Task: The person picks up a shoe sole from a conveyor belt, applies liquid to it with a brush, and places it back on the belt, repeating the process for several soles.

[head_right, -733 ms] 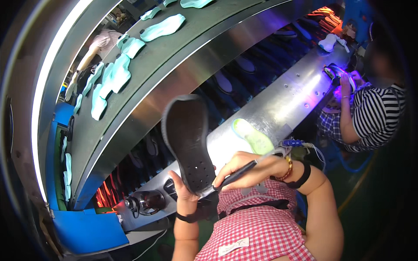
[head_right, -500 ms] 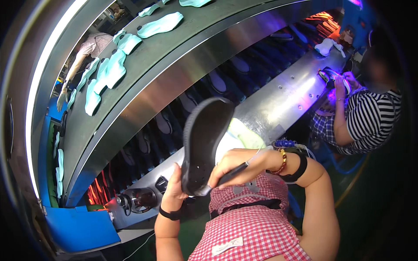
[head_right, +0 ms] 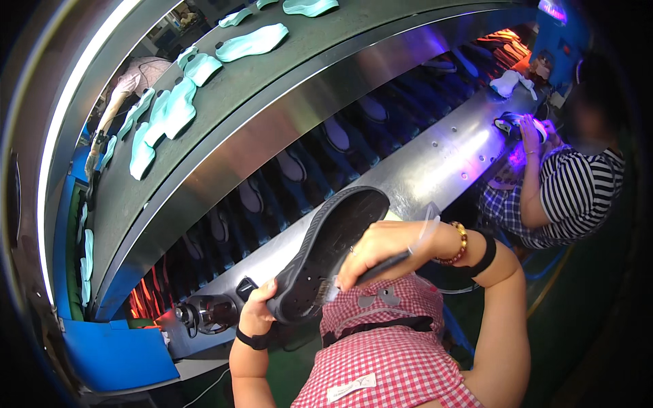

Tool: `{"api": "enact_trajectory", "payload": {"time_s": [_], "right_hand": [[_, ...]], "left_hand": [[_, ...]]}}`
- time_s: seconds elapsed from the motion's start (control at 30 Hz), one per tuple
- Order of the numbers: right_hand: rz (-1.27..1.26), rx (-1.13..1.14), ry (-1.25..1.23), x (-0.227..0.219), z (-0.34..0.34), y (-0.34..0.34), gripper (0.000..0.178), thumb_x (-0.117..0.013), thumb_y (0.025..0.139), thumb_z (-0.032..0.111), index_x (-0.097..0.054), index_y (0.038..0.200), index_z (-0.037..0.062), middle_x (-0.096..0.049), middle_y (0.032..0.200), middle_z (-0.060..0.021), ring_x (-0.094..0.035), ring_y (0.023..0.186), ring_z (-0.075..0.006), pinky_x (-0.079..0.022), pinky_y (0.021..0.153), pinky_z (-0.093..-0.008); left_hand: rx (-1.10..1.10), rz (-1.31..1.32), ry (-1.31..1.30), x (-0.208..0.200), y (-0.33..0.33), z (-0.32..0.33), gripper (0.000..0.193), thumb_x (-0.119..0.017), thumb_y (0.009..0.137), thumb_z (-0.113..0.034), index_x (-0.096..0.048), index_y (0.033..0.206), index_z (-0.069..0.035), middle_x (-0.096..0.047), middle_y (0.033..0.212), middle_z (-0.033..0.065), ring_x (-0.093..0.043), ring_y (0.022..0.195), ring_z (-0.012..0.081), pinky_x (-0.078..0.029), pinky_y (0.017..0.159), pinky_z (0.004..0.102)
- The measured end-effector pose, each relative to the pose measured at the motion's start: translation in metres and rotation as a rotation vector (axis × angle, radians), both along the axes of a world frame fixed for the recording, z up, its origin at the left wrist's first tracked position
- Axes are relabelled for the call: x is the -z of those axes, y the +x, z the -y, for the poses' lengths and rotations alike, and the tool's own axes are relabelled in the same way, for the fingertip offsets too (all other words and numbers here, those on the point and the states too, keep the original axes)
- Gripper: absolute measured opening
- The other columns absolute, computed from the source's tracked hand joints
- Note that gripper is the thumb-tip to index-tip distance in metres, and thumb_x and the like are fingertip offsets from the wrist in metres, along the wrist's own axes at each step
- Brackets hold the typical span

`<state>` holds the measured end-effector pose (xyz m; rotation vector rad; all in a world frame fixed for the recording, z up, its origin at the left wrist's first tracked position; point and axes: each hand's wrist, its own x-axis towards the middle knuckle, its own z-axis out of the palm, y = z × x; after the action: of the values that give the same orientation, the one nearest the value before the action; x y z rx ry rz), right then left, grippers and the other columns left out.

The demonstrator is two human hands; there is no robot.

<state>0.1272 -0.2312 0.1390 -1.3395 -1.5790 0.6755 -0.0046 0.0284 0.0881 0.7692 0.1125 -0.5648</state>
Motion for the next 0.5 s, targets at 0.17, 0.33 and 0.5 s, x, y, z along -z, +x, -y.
{"api": "enact_trajectory", "payload": {"time_s": [0.17,0.33,0.5], "right_hand": [[-0.005,0.163,0.061,-0.009,0.008,-0.002,0.017,-0.061,0.078,0.010,-0.062,0.094,0.0016,-0.064,0.098,-0.0135,-0.062,0.091,-0.0270,-0.049,0.077,-0.0326],[-0.013,0.038,-0.020,-0.012,0.020,-0.008,0.019,-0.063,0.077,0.008,-0.062,0.094,0.0013,-0.064,0.095,-0.0139,-0.063,0.089,-0.0253,-0.050,0.077,-0.0318],[0.023,0.257,0.102,-0.006,0.018,-0.007,0.018,-0.062,0.077,0.009,-0.063,0.093,0.0011,-0.065,0.094,-0.0133,-0.063,0.087,-0.0252,-0.050,0.075,-0.0310]], "left_hand": [[-0.018,-0.037,0.009,0.002,-0.016,-0.006,0.071,-0.062,0.075,-0.032,-0.034,0.128,0.009,-0.049,0.121,0.0194,-0.053,0.106,0.0235,-0.041,0.091,0.0311],[-0.101,-0.016,0.167,-0.008,-0.017,-0.002,0.085,-0.068,0.066,-0.040,-0.035,0.127,0.009,-0.050,0.120,0.0188,-0.052,0.106,0.0235,-0.040,0.090,0.0299],[-0.067,0.092,0.126,-0.007,-0.017,-0.011,0.083,-0.068,0.067,-0.042,-0.038,0.125,0.009,-0.050,0.119,0.0175,-0.052,0.105,0.0215,-0.040,0.090,0.0292]]}}
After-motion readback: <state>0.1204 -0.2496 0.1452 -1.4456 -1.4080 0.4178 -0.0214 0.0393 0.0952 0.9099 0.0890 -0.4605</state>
